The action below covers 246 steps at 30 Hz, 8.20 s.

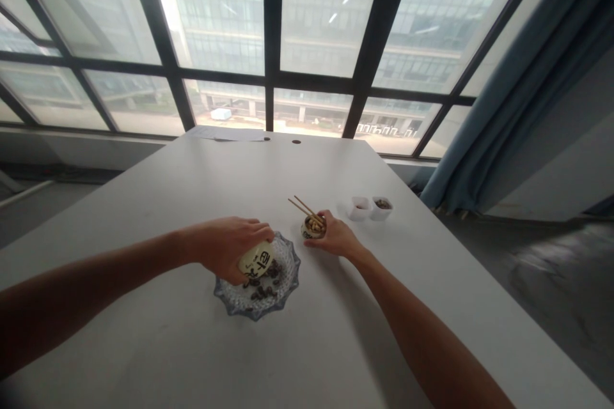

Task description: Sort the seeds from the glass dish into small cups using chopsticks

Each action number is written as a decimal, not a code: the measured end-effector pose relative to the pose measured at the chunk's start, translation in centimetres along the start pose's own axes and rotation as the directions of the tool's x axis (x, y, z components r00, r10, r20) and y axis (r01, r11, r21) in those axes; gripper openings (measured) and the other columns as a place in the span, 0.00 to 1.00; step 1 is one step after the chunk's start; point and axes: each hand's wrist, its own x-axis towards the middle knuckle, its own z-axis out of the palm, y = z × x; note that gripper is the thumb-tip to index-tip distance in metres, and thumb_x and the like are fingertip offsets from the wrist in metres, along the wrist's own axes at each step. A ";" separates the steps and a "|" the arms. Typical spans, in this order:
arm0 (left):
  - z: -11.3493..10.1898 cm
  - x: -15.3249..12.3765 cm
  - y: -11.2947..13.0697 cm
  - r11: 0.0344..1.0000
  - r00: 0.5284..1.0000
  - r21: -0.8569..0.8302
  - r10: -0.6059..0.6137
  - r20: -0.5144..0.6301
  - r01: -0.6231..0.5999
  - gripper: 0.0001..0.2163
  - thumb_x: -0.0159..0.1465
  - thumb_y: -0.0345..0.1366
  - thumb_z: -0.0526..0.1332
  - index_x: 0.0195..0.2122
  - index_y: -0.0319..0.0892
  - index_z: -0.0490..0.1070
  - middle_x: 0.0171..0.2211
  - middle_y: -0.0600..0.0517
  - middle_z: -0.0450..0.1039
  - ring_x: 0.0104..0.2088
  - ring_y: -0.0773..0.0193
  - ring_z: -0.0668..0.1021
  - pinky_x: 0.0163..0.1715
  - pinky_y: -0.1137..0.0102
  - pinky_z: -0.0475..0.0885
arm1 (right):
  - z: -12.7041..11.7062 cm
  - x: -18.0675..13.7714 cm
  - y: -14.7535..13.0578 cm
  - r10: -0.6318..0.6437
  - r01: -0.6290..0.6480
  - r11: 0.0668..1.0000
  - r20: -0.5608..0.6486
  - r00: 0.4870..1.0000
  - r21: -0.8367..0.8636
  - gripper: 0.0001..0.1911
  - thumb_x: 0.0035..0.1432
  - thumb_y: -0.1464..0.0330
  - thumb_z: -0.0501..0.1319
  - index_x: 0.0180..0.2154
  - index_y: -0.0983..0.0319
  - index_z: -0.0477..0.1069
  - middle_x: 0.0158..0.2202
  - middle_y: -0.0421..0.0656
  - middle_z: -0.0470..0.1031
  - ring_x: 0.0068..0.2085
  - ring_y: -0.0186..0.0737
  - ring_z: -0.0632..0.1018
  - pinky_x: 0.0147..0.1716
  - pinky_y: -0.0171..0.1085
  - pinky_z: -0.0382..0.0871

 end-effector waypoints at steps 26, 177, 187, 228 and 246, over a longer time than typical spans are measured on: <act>1.5 0.1 1.2 0.998 0.999 0.051 -0.045 0.023 0.043 0.24 0.50 0.49 0.68 0.46 0.46 0.71 0.35 0.50 0.71 0.34 0.57 0.76 0.30 0.69 0.70 | 1.7 -2.3 -1.1 -0.070 0.031 0.979 -0.188 0.980 -0.202 0.32 0.50 0.50 0.67 0.54 0.57 0.66 0.48 0.47 0.79 0.45 0.53 0.80 0.43 0.43 0.72; 14.0 -3.7 -8.8 0.643 0.409 -0.763 -0.716 -0.566 0.069 0.33 0.51 0.44 0.71 0.55 0.39 0.62 0.55 0.37 0.71 0.52 0.52 0.78 0.50 0.59 0.77 | -0.7 -2.5 -0.3 -0.118 0.115 0.984 0.012 0.993 0.135 0.30 0.45 0.62 0.72 0.50 0.63 0.71 0.44 0.49 0.81 0.44 0.50 0.81 0.45 0.41 0.72; 14.2 -3.4 -8.7 0.629 0.368 -0.771 -0.742 -0.560 0.095 0.31 0.51 0.43 0.70 0.55 0.38 0.66 0.54 0.40 0.72 0.48 0.53 0.79 0.42 0.63 0.79 | -3.4 -5.1 -7.6 -0.330 0.323 0.943 -0.099 0.939 -0.080 0.32 0.45 0.62 0.69 0.52 0.64 0.66 0.46 0.51 0.78 0.44 0.50 0.80 0.43 0.43 0.72; 14.1 -3.4 -8.6 0.697 0.420 -0.707 -0.681 -0.600 0.120 0.30 0.51 0.39 0.69 0.56 0.39 0.67 0.53 0.42 0.73 0.49 0.53 0.78 0.45 0.64 0.77 | -4.6 -4.2 -19.6 -0.396 0.575 0.085 0.502 0.769 -0.814 0.21 0.62 0.82 0.50 0.54 0.71 0.71 0.50 0.58 0.74 0.28 0.39 0.80 0.21 0.34 0.65; 14.5 -3.3 -8.7 0.640 0.462 -0.765 -0.700 -0.544 0.068 0.34 0.50 0.39 0.70 0.58 0.40 0.65 0.52 0.41 0.74 0.48 0.53 0.79 0.44 0.62 0.78 | -1.8 6.0 -10.9 -0.342 0.350 0.927 0.080 0.936 -0.138 0.30 0.43 0.62 0.70 0.50 0.61 0.72 0.43 0.46 0.80 0.42 0.48 0.79 0.43 0.41 0.70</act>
